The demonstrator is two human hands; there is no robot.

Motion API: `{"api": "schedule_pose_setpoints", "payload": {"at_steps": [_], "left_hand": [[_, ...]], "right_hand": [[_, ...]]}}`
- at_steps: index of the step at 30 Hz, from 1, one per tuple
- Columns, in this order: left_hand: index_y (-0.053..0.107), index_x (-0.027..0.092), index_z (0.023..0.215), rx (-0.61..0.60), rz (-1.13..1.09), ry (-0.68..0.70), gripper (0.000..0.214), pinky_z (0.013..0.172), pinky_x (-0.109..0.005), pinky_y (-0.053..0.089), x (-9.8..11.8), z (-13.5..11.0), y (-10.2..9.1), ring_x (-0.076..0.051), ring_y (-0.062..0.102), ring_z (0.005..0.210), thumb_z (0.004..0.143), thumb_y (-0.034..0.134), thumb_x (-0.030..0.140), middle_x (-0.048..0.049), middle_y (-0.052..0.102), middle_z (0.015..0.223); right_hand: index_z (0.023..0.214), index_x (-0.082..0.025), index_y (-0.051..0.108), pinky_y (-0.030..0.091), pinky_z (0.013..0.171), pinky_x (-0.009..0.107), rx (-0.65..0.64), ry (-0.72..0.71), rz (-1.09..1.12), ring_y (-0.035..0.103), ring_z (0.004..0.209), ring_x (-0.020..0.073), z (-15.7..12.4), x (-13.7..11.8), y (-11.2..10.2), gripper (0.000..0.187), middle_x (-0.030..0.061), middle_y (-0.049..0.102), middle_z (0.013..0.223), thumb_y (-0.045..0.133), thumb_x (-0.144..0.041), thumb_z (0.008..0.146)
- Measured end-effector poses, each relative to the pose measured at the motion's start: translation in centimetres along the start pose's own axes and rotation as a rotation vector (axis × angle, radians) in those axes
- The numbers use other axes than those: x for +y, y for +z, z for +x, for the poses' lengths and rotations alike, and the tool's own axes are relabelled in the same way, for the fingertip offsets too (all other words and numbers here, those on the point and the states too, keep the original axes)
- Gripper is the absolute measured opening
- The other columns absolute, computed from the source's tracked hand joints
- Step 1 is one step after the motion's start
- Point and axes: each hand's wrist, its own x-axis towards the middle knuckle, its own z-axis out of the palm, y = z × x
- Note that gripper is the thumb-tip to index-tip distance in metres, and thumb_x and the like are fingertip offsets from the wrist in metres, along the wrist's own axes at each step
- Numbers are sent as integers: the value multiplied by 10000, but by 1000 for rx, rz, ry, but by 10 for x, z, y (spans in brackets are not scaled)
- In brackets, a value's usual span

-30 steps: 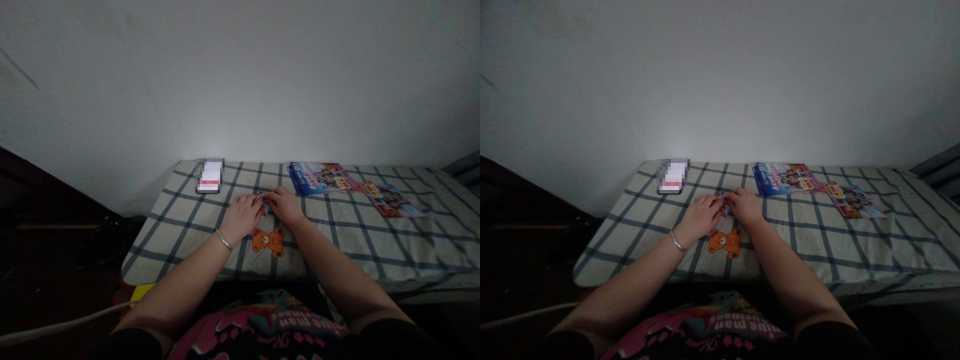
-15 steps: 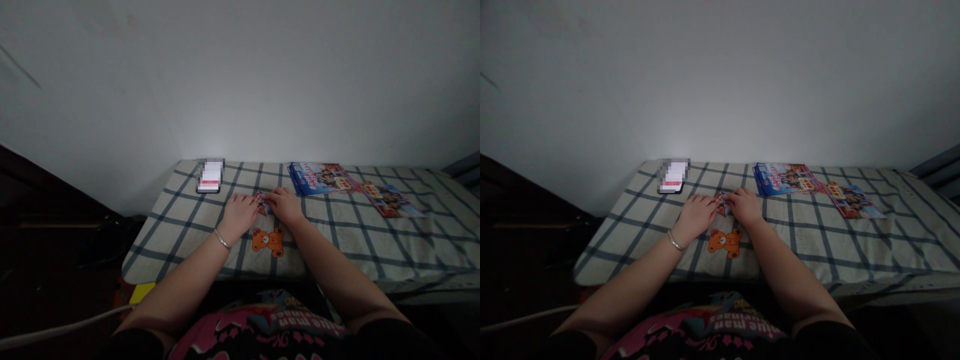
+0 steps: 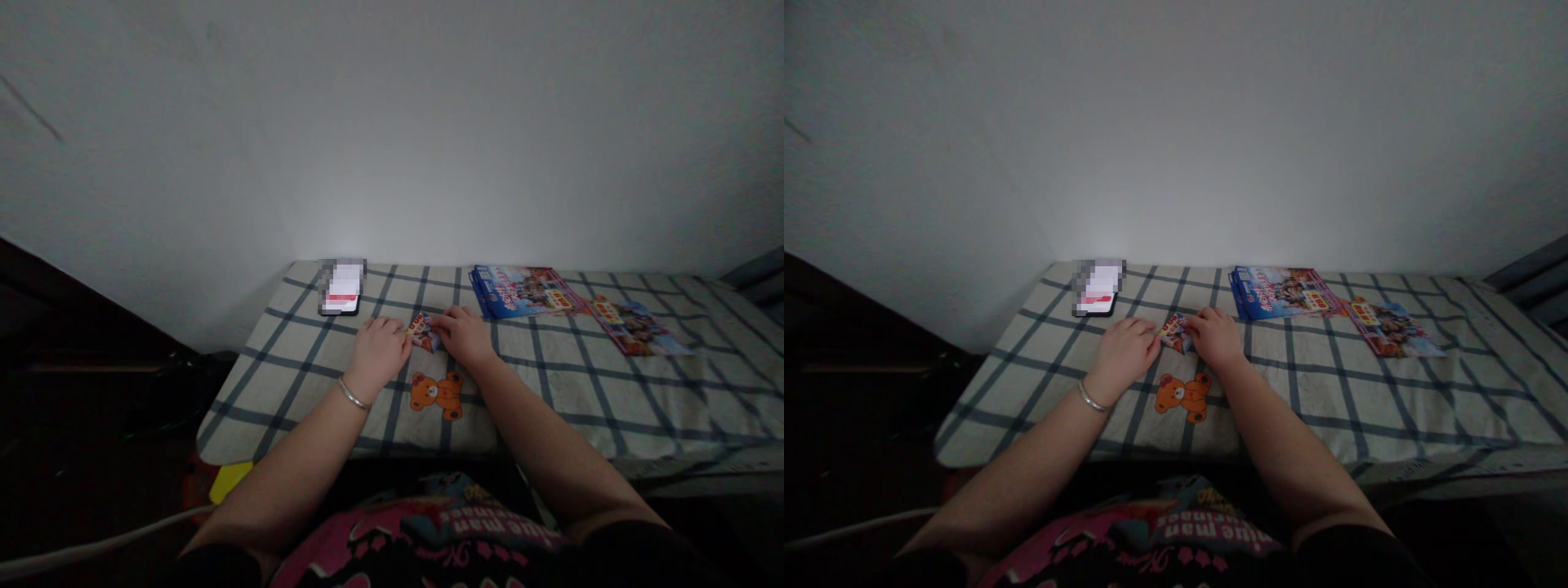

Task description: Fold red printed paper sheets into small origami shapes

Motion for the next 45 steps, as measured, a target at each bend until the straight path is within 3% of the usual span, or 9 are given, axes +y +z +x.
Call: {"api": "schedule_pose_setpoints", "payload": {"at_steps": [5,9,14,19,28,45], "left_hand": [[715,160,897,-8,18,-55,263,764,-402,493,-4,1,2,-240,592,910,915,472,260,-92,665,1033],[687,156,1000,10,0,39,235,877,-422,479,-3,3,4,-251,583,992,903,482,215,-98,663,1099],[562,172,1284,14,-89,158,374,1069,-416,382,0,2,13,-236,497,1221,925,476,237,-78,602,1297],[555,159,1289,-32,-92,132,394,1082,-427,368,2,-1,21,-240,481,1257,923,498,292,-97,590,1320],[558,184,1255,-36,-78,121,361,1034,-428,399,5,-1,17,-255,486,1233,917,519,305,-75,592,1310],[578,219,1237,-28,-118,66,338,1013,-434,416,8,-1,13,-258,488,1226,913,507,284,-53,595,1313]], "right_hand": [[1087,-314,709,420,886,330,26,-16,26,528,1025,221,0,3,2,243,44,641,1067,522,-322,931],[1105,-321,709,425,877,325,25,-31,36,534,1012,216,1,5,4,251,45,644,1065,527,-343,933],[1147,-320,695,409,888,343,45,-64,9,533,1024,228,2,3,4,287,55,661,1083,487,-351,952],[1093,-284,709,379,917,354,66,-111,-23,523,1062,228,0,0,1,270,50,677,1120,483,-308,947],[1050,-272,724,318,987,391,34,-177,-44,510,1097,242,-5,-6,-6,264,34,680,1164,500,-301,914],[979,-275,750,373,859,354,17,12,-78,552,1011,229,-6,4,-14,233,50,687,1068,543,-301,876]]}}
